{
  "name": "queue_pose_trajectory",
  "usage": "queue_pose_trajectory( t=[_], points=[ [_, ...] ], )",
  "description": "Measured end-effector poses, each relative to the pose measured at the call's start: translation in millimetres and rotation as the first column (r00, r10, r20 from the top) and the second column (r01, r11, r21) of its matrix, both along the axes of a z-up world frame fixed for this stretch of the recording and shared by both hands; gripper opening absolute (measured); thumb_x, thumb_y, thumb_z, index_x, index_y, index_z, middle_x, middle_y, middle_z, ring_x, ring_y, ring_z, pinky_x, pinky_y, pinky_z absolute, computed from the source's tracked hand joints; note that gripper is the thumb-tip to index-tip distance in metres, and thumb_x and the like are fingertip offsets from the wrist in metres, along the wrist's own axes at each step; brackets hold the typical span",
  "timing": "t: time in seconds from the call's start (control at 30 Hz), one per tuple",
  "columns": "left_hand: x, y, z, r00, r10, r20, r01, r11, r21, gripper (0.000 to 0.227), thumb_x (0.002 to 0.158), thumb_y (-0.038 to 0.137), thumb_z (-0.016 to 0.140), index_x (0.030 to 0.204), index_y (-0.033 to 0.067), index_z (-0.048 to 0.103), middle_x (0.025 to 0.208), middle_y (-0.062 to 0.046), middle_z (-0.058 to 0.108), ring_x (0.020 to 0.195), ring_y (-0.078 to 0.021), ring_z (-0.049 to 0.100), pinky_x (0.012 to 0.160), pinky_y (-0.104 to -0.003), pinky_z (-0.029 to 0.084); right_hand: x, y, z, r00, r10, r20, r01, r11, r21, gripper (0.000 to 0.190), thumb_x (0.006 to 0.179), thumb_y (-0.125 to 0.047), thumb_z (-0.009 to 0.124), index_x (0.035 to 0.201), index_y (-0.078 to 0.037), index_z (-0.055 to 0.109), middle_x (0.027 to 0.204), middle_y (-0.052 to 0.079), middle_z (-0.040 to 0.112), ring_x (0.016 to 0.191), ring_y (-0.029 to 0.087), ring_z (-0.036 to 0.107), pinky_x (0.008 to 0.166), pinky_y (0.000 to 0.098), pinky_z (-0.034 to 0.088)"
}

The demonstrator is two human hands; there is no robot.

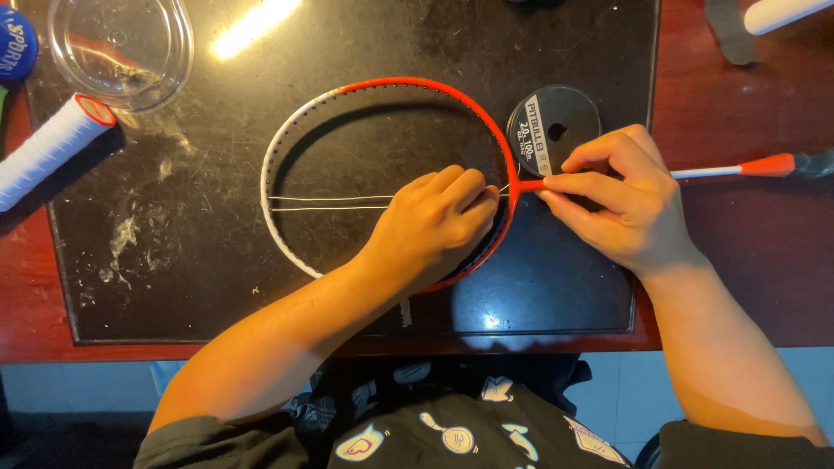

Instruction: The person strings a red badminton racket frame by hand, threading a white string through the grommets. They pull the string taut and weave it across the frame to create the vertical lines of the racket's mesh.

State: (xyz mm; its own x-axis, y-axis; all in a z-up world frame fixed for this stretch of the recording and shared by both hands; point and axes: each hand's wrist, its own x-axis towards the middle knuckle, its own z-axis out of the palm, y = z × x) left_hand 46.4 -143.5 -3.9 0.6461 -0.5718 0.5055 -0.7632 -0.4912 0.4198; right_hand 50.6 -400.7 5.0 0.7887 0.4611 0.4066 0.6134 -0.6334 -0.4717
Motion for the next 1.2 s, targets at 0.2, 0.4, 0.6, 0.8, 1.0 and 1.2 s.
queue_pose_trajectory(
  t=[0.2,0.4,0.6,0.8,1.0,1.2],
  points=[
    [-0.5,-0.5,2.7,1.0,-0.025,-0.012,0.026,0.999,0.021,0.013,0.091,0.01,0.066,0.1,0.0009,0.068,0.095,-0.008,0.056,0.087,-0.024,0.058,0.075,-0.036,0.05,-1.6,4.6,4.2,1.0,0.015,-0.012,-0.015,1.0,0.021,0.02,0.08,-0.003,0.088,0.096,-0.004,0.076,0.099,0.008,0.065,0.096,0.025,0.062,0.077,0.0332,0.05],
    [-0.1,0.9,4.9,0.998,-0.048,-0.051,0.048,0.999,0.011,0.019,0.09,0.012,0.066,0.105,0.0005,0.069,0.095,-0.008,0.056,0.088,-0.0246,0.057,0.076,-0.037,0.049,-2.6,6.7,7.8,1.0,0.025,-0.007,-0.025,0.999,0.031,0.021,0.08,-0.003,0.087,0.097,-0.002,0.075,0.098,0.009,0.065,0.095,0.025,0.062,0.08,0.0349,0.051],
    [0.3,-0.7,1.4,0.998,-0.037,-0.047,0.037,0.999,0.006,0.02,0.09,0.012,0.067,0.107,0.0011,0.07,0.096,-0.008,0.059,0.09,-0.0247,0.059,0.077,-0.037,0.049,-4.5,8.6,5.8,0.999,0.038,0.013,-0.038,0.998,0.044,0.02,0.08,0.001,0.086,0.095,-0.001,0.073,0.096,0.009,0.065,0.091,0.026,0.063,0.077,0.0353,0.051],
    [1.3,-3.7,-8.0,0.99,-0.017,-0.141,0.009,0.998,-0.057,0.018,0.091,0.01,0.067,0.107,0.0037,0.071,0.089,-0.009,0.063,0.085,-0.0261,0.061,0.076,-0.038,0.049,-4.4,18.1,7.9,0.993,0.083,0.079,-0.084,0.996,0.014,0.019,0.078,0.0,0.086,0.092,-0.002,0.072,0.093,0.009,0.065,0.085,0.028,0.063,0.072,0.0365,0.051],
    [2.8,-5.4,-2.8,0.982,-0.019,-0.187,0.003,0.997,-0.083,0.007,0.093,0.011,0.07,0.095,0.0051,0.069,0.081,-0.009,0.064,0.08,-0.0277,0.06,0.075,-0.039,0.049,-5.4,19.9,11.2,0.978,0.165,0.127,-0.164,0.986,-0.018,0.023,0.079,-0.004,0.085,0.098,-0.003,0.073,0.098,0.009,0.066,0.087,0.028,0.065,0.074,0.0374,0.053],
    [3.3,-3.0,-0.1,0.98,-0.028,-0.199,0.007,0.994,-0.106,0.008,0.091,0.012,0.074,0.091,0.0062,0.069,0.079,-0.007,0.065,0.079,-0.026,0.059,0.074,-0.038,0.048,-4.9,20.6,8.8,0.961,0.219,0.168,-0.21,0.975,-0.072,0.025,0.078,-0.004,0.084,0.098,-0.002,0.069,0.1,0.01,0.065,0.089,0.03,0.065,0.078,0.0394,0.055]
  ],
)
